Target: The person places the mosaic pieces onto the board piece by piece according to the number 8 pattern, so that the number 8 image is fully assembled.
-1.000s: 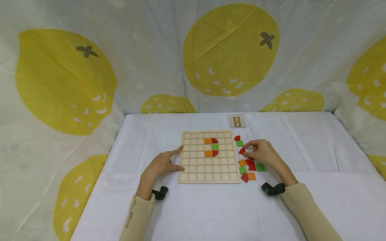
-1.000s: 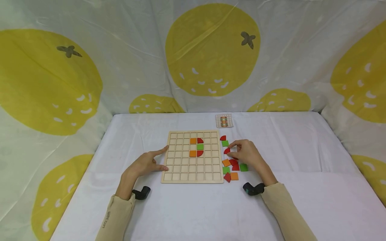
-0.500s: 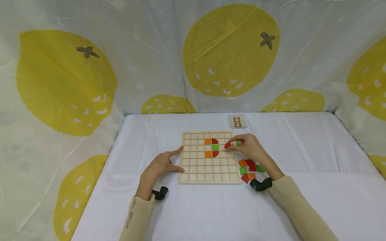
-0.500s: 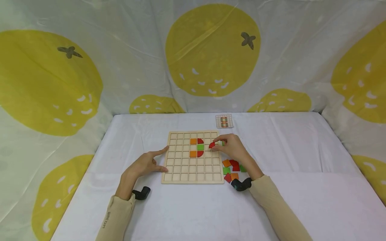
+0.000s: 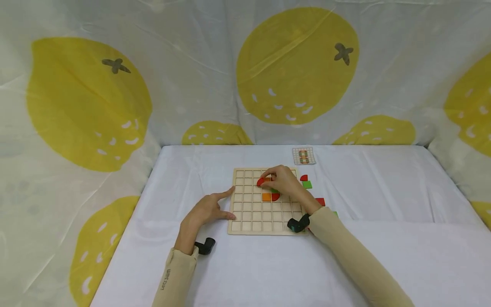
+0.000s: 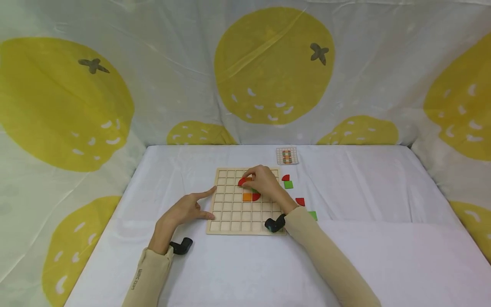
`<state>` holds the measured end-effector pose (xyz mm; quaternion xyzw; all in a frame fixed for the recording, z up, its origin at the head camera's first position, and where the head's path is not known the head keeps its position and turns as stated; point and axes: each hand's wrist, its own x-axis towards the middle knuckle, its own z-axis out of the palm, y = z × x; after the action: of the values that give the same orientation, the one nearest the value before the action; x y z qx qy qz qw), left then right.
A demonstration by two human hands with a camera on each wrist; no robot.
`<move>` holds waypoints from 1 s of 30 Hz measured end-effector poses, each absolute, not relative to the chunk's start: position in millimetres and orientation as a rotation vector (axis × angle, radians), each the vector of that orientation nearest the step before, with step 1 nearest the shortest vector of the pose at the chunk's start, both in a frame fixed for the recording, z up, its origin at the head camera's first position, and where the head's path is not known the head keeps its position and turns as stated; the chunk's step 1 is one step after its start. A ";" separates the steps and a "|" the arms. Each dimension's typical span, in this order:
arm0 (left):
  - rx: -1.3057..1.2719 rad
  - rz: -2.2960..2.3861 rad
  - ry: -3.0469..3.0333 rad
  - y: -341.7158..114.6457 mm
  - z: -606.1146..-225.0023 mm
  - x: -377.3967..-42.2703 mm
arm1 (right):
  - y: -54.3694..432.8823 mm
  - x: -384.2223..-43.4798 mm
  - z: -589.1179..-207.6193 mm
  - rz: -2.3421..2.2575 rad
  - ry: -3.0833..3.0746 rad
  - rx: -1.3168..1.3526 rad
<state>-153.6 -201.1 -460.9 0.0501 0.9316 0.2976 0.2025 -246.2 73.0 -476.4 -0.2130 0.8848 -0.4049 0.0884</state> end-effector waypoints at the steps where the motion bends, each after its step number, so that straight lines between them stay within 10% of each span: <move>1: 0.137 0.826 2.601 -200.7 -460.7 -153.6 | 71.3 -246.7 -477.6 -1.202 2.634 -0.630; 30: 0.134 0.816 2.619 -201.7 -460.3 -152.4 | 66.6 -256.1 -479.2 -1.242 2.533 -0.618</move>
<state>-152.4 -201.7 -460.3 0.0478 0.9350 0.2912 0.1965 -256.1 66.6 -479.2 -0.2123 0.8701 -0.4266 0.1262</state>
